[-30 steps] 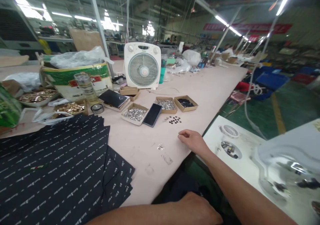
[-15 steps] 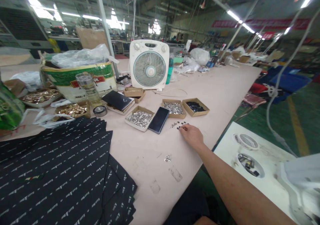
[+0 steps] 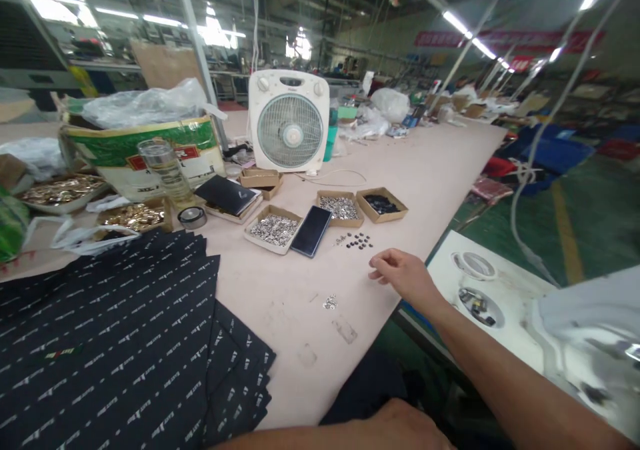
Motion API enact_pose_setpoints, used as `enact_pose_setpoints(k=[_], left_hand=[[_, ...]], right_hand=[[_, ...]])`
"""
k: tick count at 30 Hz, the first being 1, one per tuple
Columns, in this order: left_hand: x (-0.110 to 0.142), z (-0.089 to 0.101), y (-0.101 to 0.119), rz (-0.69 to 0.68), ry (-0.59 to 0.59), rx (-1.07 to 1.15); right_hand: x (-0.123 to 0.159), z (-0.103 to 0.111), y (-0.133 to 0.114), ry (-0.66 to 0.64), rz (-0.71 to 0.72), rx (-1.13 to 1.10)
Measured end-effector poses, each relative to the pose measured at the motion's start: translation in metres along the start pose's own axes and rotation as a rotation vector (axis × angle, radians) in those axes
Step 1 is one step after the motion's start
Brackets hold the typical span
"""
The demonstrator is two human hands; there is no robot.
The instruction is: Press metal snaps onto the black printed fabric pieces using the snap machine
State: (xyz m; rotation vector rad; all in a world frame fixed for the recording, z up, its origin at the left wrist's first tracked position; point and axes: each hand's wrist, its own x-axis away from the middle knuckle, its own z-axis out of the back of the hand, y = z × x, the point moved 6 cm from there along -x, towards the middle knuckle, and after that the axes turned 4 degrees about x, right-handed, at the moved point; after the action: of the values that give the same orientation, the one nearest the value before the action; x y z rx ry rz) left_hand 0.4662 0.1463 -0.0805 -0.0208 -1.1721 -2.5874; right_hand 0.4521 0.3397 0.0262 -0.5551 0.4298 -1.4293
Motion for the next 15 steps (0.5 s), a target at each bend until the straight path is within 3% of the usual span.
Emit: enact_pose_setpoints(k=[1,5,9,12,15], left_hand=[[0.008,0.001,0.006,0.001,-0.010,-0.037],[0.039,0.016,0.026,-0.007,0.134,-0.153],[0.051,0.017,0.042,-0.127,0.188,-0.242],[0.055,0.008,0.058,-0.216,0.164,-0.350],[0.061,-0.001,0.078,-0.280,0.183,-0.466]], right_hand=[[0.019,0.007,0.008,-0.017,-0.033,-0.069],[0.115,0.026,0.061,0.014,-0.225,-0.363],[0.216,0.024,0.105,0.121,-0.359,-0.428],[0.276,0.009,0.117,0.169,-0.428,-0.492],[0.316,-0.004,0.116,0.209,-0.452,-0.612]])
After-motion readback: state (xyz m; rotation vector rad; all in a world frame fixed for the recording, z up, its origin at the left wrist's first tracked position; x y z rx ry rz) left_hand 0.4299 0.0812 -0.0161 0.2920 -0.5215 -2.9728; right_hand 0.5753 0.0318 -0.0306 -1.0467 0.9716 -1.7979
